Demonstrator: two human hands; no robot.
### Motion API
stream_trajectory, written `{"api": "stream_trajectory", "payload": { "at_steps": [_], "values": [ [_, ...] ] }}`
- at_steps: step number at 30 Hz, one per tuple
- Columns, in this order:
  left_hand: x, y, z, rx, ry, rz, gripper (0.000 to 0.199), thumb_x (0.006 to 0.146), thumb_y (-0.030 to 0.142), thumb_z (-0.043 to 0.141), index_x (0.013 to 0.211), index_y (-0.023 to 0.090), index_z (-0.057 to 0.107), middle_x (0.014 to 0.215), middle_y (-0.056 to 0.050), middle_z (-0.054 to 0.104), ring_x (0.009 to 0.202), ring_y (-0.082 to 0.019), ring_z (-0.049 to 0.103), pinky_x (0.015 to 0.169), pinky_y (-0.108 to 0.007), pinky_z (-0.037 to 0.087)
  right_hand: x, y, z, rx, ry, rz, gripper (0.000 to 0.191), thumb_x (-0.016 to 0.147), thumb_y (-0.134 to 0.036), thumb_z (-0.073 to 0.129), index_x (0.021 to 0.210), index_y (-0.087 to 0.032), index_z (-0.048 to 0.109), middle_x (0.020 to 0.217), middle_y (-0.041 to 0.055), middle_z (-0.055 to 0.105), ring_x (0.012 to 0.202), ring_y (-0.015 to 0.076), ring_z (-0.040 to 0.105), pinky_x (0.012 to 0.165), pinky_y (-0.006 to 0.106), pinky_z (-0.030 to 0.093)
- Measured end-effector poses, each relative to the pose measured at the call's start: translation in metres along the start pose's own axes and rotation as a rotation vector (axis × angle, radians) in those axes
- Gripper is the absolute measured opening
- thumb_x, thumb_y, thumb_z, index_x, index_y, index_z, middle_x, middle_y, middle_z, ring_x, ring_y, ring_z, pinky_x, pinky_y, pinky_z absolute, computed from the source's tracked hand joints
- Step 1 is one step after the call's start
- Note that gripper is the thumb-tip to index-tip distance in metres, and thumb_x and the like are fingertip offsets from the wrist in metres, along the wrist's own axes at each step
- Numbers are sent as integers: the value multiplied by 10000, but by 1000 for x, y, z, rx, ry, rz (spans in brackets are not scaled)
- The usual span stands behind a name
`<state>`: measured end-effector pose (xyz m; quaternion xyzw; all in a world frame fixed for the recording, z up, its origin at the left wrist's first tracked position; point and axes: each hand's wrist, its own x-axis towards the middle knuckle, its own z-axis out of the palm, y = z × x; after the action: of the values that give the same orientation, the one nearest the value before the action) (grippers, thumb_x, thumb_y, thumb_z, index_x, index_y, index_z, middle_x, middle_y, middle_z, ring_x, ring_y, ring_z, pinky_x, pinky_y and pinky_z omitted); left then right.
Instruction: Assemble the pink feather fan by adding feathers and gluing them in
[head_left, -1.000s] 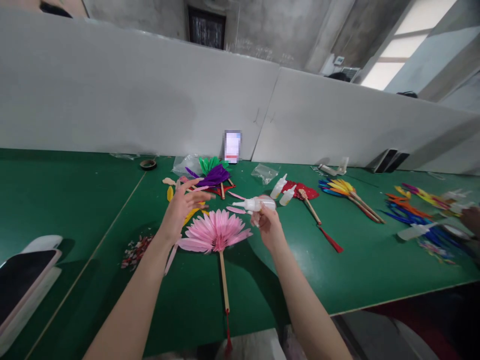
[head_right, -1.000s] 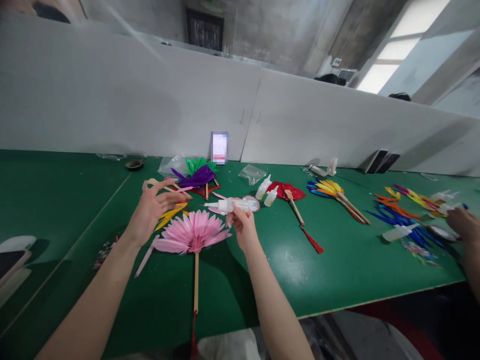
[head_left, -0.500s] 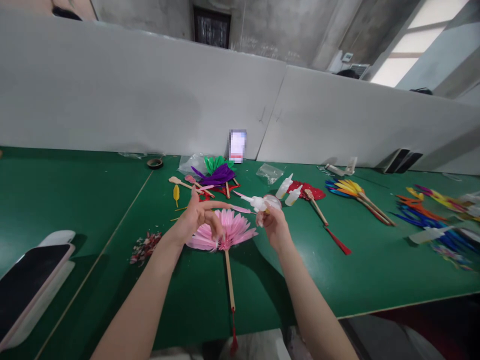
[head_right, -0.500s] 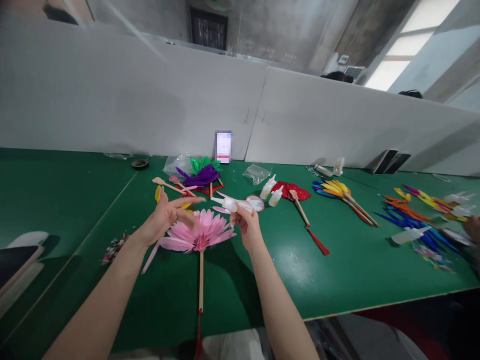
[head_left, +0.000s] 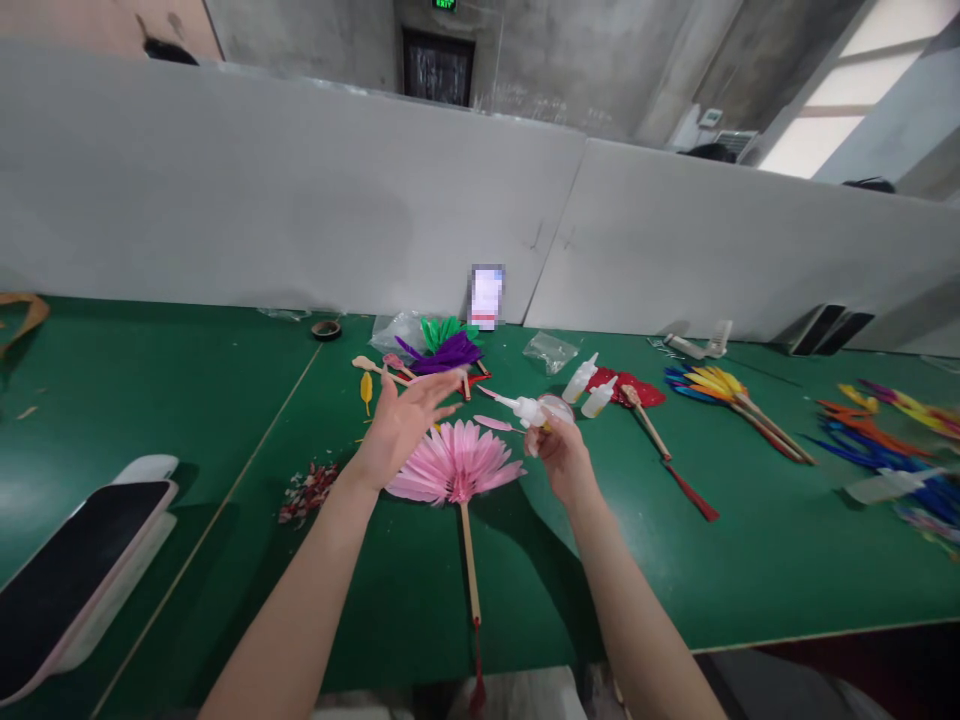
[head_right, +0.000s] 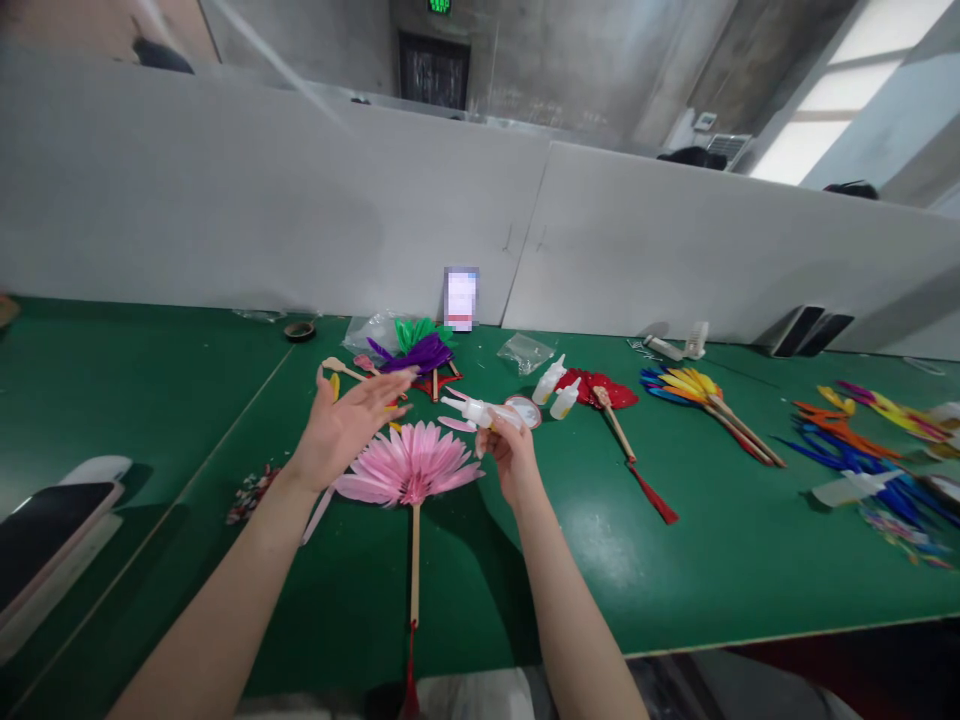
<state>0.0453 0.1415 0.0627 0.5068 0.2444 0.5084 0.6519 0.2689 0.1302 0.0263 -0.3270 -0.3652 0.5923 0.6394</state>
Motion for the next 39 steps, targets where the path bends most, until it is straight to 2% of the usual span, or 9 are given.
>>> {"api": "stream_trajectory", "payload": {
  "at_steps": [2,4,7,11,15,20,27,32,39],
  "values": [
    [2,-2,-1,20,52,-3,648,862,661,240,1133,219,630,1238,-67,599,1217,-239,479,987,-354,376,1,0,-1,24,14,13,224,687,-369,681,773,-191,576,507,-45,546,428,96,477,408,203,398],
    [2,-2,-4,-2,-20,-95,702,854,671,242,1001,151,690,848,-113,721,886,-243,657,887,-372,445,4,-1,-5,67,49,25,244,696,-414,667,778,-203,576,534,-51,555,428,82,476,414,192,414],
    [2,0,-12,-187,27,-58,708,881,630,226,808,120,712,470,-65,602,489,-183,597,678,-352,498,10,-5,-15,222,166,74,262,729,-451,640,775,-199,584,604,-43,590,445,57,494,443,168,458],
    [5,2,-27,-433,337,94,552,949,418,254,800,120,694,515,-40,568,498,-134,553,579,-278,486,15,-15,-37,347,259,52,198,768,-396,629,796,-203,595,662,-40,620,530,50,563,543,148,517],
    [7,-1,-40,-561,489,146,456,944,342,305,775,113,662,526,-4,495,464,-93,475,516,-240,452,19,-31,-63,329,270,-77,176,794,-348,598,889,-203,628,774,-17,661,649,64,617,591,151,533],
    [5,0,-49,-545,501,195,413,937,330,341,732,111,626,481,31,404,375,-61,333,398,-196,319,18,-45,-93,6,337,-298,250,733,-319,660,952,-200,645,957,31,676,831,150,651,732,287,547],
    [7,-2,-47,-474,507,156,395,939,303,343,730,112,618,448,42,357,347,-55,275,363,-188,240,-3,-14,-112,-742,216,-190,479,680,-487,702,1026,-206,528,1049,103,678,972,251,627,826,411,497],
    [8,-2,-48,-455,538,156,381,933,297,359,715,113,611,436,47,346,342,-51,285,365,-187,235,-8,5,-127,-857,232,-143,475,665,-494,701,979,-205,492,1071,117,670,985,260,623,886,453,463],
    [6,-2,-52,-473,536,176,352,924,300,388,711,118,602,417,61,333,325,-42,271,363,-183,224,-10,6,-132,-894,270,-143,469,658,-459,708,982,-208,480,1037,112,680,964,248,635,897,449,461]
  ]
}}
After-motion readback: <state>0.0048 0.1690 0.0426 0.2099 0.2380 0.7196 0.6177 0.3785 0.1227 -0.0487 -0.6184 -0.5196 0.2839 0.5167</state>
